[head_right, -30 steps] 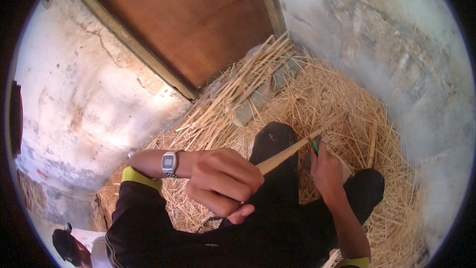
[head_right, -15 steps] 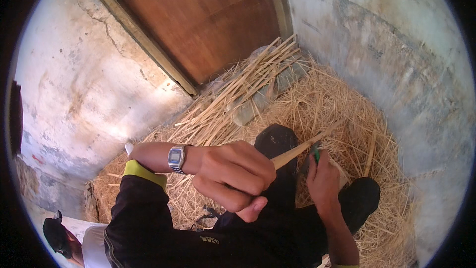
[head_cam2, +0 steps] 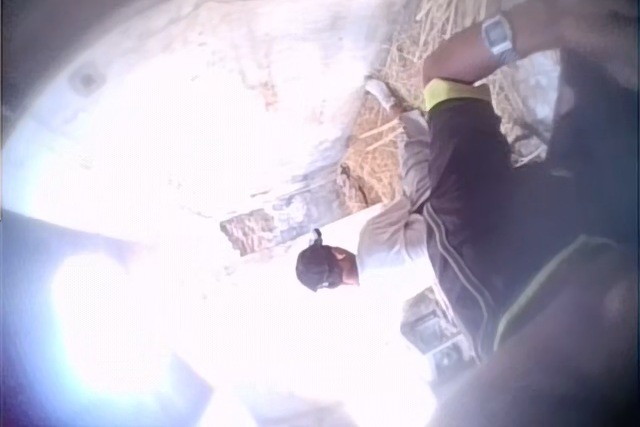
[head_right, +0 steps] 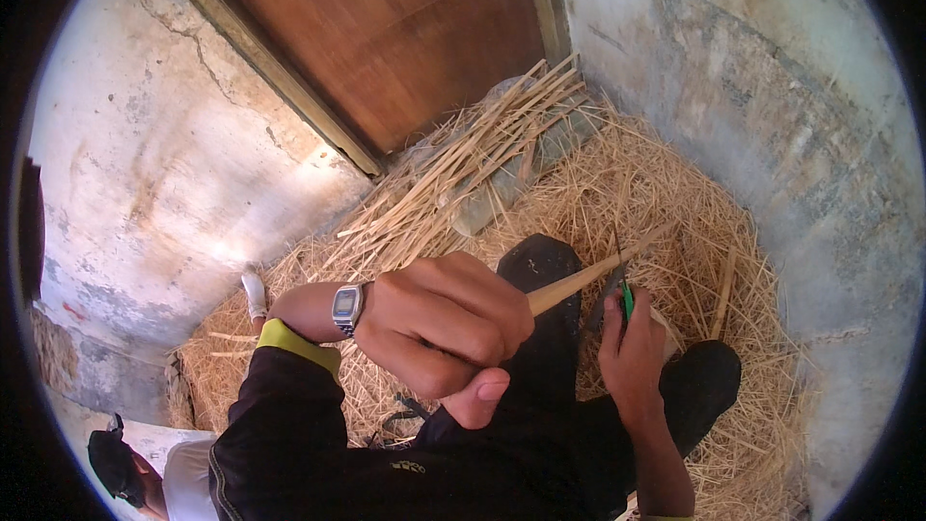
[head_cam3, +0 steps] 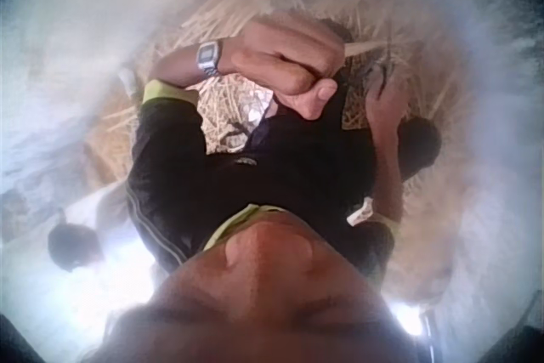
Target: The person sits on a straw-covered floor and uses a green-handled knife to shave thin strips from a long bamboo stick. They hold the stick with their left hand and repeatedly scrape the blade along its length, creating a pile of shavings.
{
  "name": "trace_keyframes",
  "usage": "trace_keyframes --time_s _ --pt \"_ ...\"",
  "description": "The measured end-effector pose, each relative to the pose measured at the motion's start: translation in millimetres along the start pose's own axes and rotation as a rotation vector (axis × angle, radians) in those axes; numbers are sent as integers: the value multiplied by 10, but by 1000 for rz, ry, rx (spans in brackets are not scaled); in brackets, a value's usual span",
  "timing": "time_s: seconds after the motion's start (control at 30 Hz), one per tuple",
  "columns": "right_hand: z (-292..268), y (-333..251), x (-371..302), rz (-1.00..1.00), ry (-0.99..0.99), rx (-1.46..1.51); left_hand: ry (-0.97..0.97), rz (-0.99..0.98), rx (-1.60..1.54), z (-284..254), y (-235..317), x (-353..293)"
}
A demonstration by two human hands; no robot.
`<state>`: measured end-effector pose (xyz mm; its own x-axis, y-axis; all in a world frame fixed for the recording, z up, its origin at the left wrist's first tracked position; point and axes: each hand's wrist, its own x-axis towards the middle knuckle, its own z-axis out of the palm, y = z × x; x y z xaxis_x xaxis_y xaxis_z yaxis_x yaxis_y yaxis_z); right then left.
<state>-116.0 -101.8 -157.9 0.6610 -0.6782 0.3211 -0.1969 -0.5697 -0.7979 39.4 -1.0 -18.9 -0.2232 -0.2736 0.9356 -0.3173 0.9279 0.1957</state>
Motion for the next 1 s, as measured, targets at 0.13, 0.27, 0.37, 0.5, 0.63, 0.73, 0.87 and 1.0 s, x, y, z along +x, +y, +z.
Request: trace_keyframes --time_s 0.13,0.27,0.37,0.5,0.63,0.73,0.87,1.0 --pt "30 15 -3 -99 30 -129 -1 19 -18 5 -45 27" --pt "-27 -198 98 23 -48 -119 5 -128 87 -50 -15 119" --pt "-62 -390 8 -24 -93 -45 352 -217 322 22 -13 -98" --pt "35 36 -1 127 -191 -213 842 -287 309 341 36 -215" --pt "-32 366 -14 116 -184 -224 881 -259 418 521 131 -280" --pt "-63 170 -91 73 -200 -128 854 -251 414 564 122 -300" --pt "-23 591 -7 268 -264 -276 898 -250 428 546 133 -324" --pt "57 474 4 53 -261 -258 956 -260 384 407 144 -380"
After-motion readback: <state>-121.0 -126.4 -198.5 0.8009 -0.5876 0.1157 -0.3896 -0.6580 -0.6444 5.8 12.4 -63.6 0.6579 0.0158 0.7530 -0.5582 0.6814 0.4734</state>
